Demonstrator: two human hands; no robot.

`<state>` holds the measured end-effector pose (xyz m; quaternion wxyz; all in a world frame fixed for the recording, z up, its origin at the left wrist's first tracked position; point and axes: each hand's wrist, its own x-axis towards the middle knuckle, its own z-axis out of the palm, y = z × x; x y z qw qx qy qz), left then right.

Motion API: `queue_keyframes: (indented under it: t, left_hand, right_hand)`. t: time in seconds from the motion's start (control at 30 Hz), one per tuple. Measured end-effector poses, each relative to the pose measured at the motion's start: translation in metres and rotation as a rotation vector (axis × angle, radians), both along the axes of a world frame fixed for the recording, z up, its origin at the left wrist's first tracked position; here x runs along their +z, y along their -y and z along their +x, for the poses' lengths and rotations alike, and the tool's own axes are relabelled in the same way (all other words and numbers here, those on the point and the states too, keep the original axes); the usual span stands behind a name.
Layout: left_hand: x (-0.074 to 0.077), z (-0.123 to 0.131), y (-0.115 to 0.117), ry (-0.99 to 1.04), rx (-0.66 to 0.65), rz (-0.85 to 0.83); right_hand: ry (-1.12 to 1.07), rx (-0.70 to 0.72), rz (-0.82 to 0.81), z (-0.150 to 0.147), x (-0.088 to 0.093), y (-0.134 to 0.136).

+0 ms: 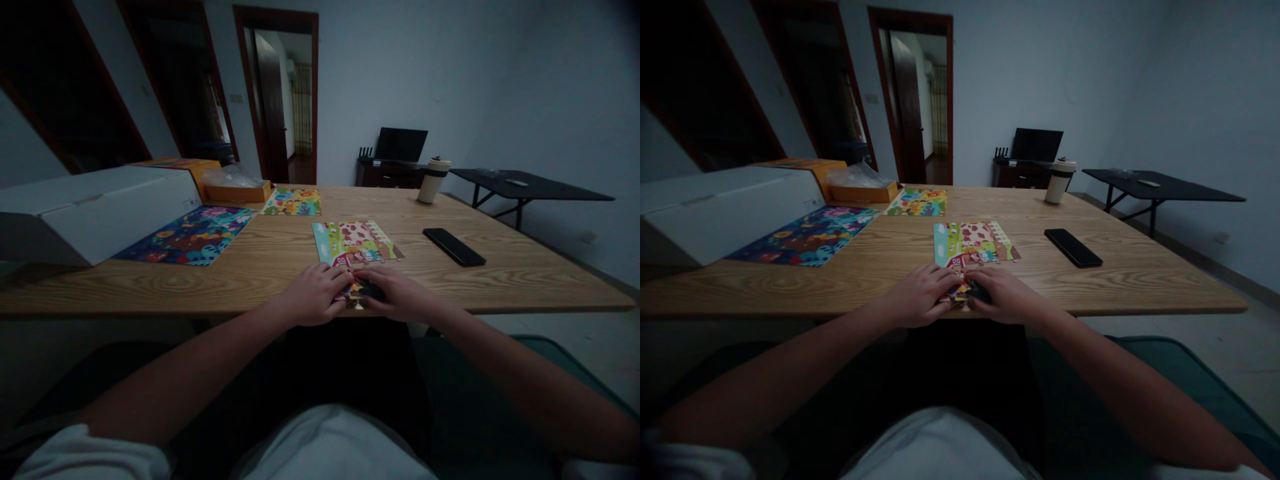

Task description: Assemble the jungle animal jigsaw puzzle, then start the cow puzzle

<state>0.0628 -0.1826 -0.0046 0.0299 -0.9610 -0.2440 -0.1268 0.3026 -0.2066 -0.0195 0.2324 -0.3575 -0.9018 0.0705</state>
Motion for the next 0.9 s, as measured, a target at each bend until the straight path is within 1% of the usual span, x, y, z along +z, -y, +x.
queue_keyframes:
  t: [0.13,0.23,0.43,0.53,0.63,0.73,0.83,0.9]
  left_hand:
    - [0.001,0.002,0.001,0.0,0.009,0.005]
    - [0.002,0.003,-0.003,0.009,0.028,-0.027]
    - [0.006,-0.002,-0.012,0.086,0.159,-0.102]
    - [0.008,-0.004,-0.012,0.128,0.19,-0.123]
    - [0.005,-0.003,-0.011,0.123,0.114,-0.117]
    - [-0.001,-0.001,-0.012,0.054,0.031,-0.081]
    - [-0.007,0.0,-0.014,0.034,0.034,-0.05]
    - [-0.008,0.0,-0.014,0.046,0.045,-0.047]
  right_hand:
    - [0.035,0.016,0.067,0.003,0.001,-0.004]
    - [0.057,-0.04,0.098,0.002,0.001,-0.007]
    - [0.098,-0.082,0.08,0.003,0.004,-0.01]
    - [0.108,-0.106,0.064,0.004,0.004,-0.012]
    - [0.102,-0.098,0.064,0.005,0.001,-0.017]
    - [0.061,-0.102,0.111,0.006,-0.003,-0.019]
    - [0.035,-0.099,0.156,0.007,-0.005,-0.017]
    - [0.044,-0.11,0.164,0.007,-0.005,-0.015]
